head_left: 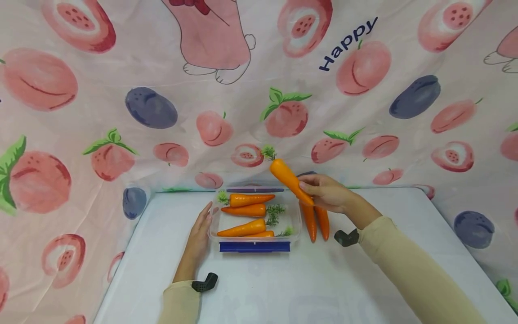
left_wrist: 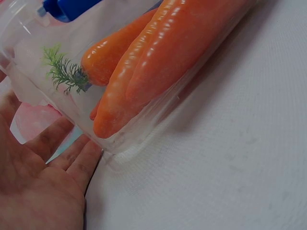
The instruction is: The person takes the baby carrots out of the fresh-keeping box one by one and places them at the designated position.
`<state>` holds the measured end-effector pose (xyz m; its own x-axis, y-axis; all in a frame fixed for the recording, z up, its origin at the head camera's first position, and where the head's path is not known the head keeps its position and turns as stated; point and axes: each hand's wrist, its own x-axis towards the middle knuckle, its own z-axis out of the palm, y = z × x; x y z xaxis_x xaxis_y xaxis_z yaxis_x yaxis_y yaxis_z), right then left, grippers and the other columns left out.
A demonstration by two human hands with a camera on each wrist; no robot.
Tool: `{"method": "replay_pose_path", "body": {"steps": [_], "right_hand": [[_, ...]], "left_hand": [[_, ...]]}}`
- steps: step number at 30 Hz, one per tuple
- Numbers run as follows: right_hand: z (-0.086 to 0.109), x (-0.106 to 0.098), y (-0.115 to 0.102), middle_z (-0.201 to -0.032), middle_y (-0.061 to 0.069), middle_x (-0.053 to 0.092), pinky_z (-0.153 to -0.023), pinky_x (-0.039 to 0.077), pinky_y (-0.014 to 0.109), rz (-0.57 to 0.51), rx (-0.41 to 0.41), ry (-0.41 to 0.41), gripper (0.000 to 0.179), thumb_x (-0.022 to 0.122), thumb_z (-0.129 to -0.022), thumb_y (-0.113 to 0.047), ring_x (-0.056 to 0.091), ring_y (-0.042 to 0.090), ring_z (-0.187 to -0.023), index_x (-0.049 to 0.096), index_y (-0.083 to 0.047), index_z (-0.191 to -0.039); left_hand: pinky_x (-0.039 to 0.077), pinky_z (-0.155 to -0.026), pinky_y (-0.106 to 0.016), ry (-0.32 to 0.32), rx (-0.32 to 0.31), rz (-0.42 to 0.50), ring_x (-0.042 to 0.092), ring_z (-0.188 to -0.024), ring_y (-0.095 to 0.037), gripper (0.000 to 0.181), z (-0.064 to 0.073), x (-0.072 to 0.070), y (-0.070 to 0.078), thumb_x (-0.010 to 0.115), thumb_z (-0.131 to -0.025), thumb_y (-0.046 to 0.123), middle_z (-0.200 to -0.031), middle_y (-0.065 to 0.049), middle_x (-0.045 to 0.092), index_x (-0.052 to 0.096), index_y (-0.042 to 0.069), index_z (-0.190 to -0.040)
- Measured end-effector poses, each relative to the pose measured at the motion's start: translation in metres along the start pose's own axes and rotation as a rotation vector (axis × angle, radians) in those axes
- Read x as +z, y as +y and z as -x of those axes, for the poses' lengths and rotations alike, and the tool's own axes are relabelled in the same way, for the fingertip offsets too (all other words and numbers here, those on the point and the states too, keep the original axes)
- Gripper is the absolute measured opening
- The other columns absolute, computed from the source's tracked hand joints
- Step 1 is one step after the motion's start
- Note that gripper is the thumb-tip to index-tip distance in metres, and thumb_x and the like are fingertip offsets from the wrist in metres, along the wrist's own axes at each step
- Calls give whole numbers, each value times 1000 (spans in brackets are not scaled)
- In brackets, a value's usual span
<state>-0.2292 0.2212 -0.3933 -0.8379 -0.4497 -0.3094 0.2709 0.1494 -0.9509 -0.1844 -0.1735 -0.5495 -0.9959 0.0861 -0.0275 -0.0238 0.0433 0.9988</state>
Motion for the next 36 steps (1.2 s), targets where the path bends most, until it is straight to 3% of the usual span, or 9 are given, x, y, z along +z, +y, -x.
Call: {"method": "replay_pose_path", "body": {"steps": [7, 13, 24, 30, 36], "right_hand": [[12, -11, 7, -134, 9, 54, -100, 55, 28, -72, -32, 7, 57, 52, -107, -27, 56, 24, -117, 34, 4, -153], [21, -23, 13, -135, 6, 53, -109, 51, 34, -54, -70, 43, 63, 52, -107, -30, 58, 18, -118, 29, 3, -155], [36, -39, 22, -128, 0, 60, -101, 53, 42, -49, -131, 8, 37, 47, -110, -23, 57, 23, -116, 46, -14, -146], [42, -47, 28, -129, -2, 62, -103, 54, 43, -49, -130, 22, 35, 48, -109, -20, 60, 20, -116, 48, -18, -144], [47, -55, 35, -131, -2, 61, -101, 54, 40, -31, -111, 44, 42, 49, -109, -19, 60, 21, -119, 39, -18, -149]], "left_hand": [[9, -129, -55, -2, -2, 2, 22, -157, -24, 54, 1, 0, 0, 40, -108, 50, -163, -4, 41, 33, 35, -159], [7, -129, -57, 3, 14, -42, 19, -158, -25, 52, 1, 0, 2, 39, -109, 50, -161, -5, 43, 34, 38, -158], [8, -129, -57, -4, -12, -16, 20, -158, -24, 53, 1, 2, 4, 41, -107, 52, -162, -2, 42, 34, 39, -158], [7, -129, -56, 5, -15, -54, 20, -158, -23, 51, 3, 1, 5, 40, -108, 51, -162, -2, 43, 35, 40, -157], [6, -129, -57, 8, -11, -66, 19, -159, -23, 50, 3, -1, 5, 39, -109, 49, -161, -3, 44, 35, 40, -157]]}}
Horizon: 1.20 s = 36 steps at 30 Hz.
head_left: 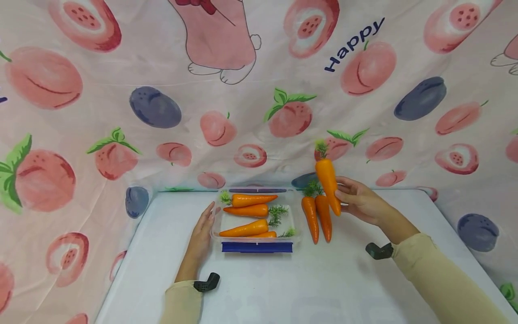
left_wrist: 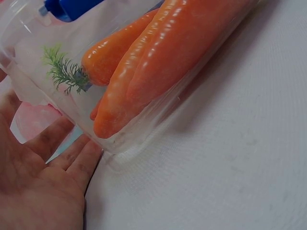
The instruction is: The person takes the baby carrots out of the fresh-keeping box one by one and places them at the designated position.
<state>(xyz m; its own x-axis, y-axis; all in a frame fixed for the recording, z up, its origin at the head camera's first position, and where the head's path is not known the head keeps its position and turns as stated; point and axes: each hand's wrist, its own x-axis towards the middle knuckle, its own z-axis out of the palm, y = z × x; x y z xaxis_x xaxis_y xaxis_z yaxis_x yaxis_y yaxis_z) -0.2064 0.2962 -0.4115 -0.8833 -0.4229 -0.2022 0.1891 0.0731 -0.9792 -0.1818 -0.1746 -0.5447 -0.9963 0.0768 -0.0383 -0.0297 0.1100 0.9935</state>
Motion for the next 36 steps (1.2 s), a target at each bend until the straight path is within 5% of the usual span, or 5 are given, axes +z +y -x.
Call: {"method": "replay_pose_path", "body": {"steps": [7, 17, 36], "right_hand": [[7, -8, 11, -128, -3, 61, -98, 56, 39, 27, 26, 27, 55, 51, -108, -19, 65, 17, -111, 26, -13, -156], [13, -19, 29, -140, 7, 47, -107, 51, 55, 86, 65, 48, 69, 55, -106, -19, 61, 17, -116, 16, 0, -160], [14, -43, 67, -121, -4, 62, -97, 59, 39, 12, 159, 125, 63, 58, -105, -24, 65, 16, -108, 24, -4, -154]], "left_hand": [[6, -129, -57, 2, 1, 7, 19, -158, -24, 51, 1, 0, -1, 39, -108, 51, -161, -3, 43, 34, 40, -158], [6, -129, -56, 0, 6, 22, 19, -158, -24, 51, 0, -1, -3, 39, -108, 50, -162, -5, 43, 34, 40, -158], [6, -129, -56, 1, -13, 11, 20, -158, -22, 53, 0, 1, 1, 40, -107, 53, -162, -1, 43, 34, 39, -158]]}}
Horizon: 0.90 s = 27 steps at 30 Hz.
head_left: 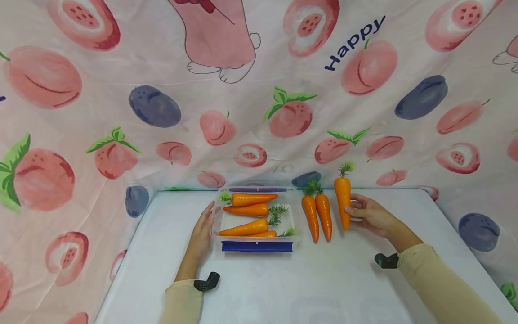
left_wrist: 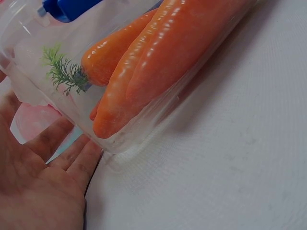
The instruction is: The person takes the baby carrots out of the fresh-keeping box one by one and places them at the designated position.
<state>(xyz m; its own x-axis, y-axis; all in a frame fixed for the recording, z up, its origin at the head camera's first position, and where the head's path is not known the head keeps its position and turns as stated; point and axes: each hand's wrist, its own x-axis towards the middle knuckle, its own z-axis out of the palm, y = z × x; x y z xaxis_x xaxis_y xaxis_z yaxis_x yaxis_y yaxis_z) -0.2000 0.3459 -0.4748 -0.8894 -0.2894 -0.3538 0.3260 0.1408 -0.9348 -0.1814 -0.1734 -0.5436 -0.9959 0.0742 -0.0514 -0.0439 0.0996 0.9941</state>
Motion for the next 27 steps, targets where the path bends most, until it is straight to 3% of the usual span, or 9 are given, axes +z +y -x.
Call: {"method": "replay_pose_path", "body": {"steps": [7, 16, 27], "right_hand": [[-1, -2, 10, -113, -8, 67, -93, 59, 36, -39, -14, -7, 50, 58, -105, -21, 67, 13, -103, 34, -7, -146], [-5, -3, 15, -115, -4, 65, -96, 59, 37, -15, 44, 25, 69, 60, -105, -24, 67, 13, -104, 20, 1, -155], [-12, -1, 19, -118, -1, 62, -98, 58, 40, 61, 105, 78, 78, 65, -102, -30, 62, 17, -106, 20, 2, -157]], "left_hand": [[5, -129, -57, -1, -12, -3, 17, -159, -21, 51, 1, 0, 2, 39, -108, 53, -162, 1, 43, 34, 42, -157], [7, -129, -57, 8, 9, 1, 19, -158, -23, 51, 0, 1, -1, 39, -108, 51, -162, -2, 43, 34, 39, -158], [10, -129, -57, 4, 7, 27, 21, -158, -23, 52, -1, 1, -2, 41, -107, 53, -162, -1, 42, 35, 40, -157]]}}
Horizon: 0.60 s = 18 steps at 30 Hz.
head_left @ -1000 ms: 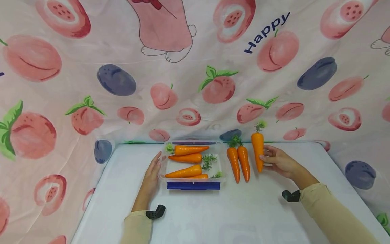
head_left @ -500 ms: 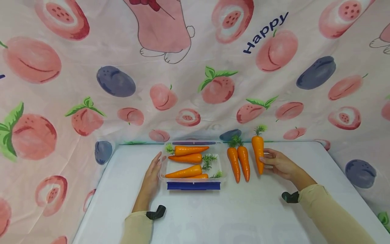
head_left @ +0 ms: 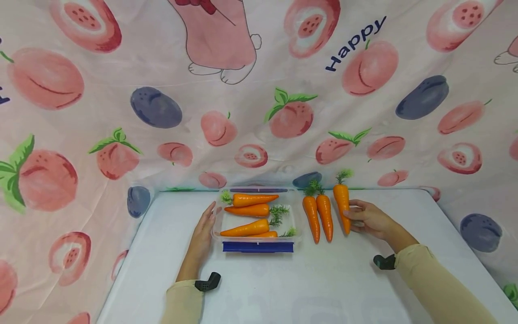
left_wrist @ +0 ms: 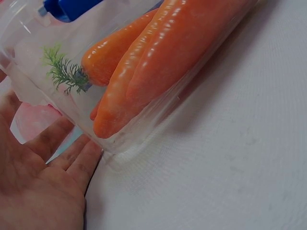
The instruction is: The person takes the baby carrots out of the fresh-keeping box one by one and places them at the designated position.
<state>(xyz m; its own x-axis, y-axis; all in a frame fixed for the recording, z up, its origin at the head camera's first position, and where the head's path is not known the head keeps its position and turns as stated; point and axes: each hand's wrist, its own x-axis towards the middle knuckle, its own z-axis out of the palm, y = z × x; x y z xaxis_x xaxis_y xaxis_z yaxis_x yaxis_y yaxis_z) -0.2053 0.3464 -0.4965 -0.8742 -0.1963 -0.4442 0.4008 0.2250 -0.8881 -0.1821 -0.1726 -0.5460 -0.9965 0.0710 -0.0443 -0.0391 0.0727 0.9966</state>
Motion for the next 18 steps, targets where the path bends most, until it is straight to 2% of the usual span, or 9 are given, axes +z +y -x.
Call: {"method": "replay_pose_path", "body": {"steps": [10, 18], "right_hand": [[-4, 4, -1, -132, 12, 56, -97, 59, 36, 20, 93, 30, 86, 70, -98, -31, 62, 20, -106, 17, 2, -158], [-3, 7, -5, -129, 12, 57, -99, 58, 37, 49, 133, 28, 81, 68, -100, -30, 62, 21, -107, 21, 4, -157]], "left_hand": [[10, -129, -58, -3, -11, 1, 20, -158, -22, 52, 0, 0, 2, 41, -107, 53, -162, 0, 42, 35, 40, -157], [7, -129, -58, -5, -18, -21, 18, -159, -23, 53, 2, 0, 3, 40, -106, 56, -162, 1, 42, 34, 42, -157]]}}
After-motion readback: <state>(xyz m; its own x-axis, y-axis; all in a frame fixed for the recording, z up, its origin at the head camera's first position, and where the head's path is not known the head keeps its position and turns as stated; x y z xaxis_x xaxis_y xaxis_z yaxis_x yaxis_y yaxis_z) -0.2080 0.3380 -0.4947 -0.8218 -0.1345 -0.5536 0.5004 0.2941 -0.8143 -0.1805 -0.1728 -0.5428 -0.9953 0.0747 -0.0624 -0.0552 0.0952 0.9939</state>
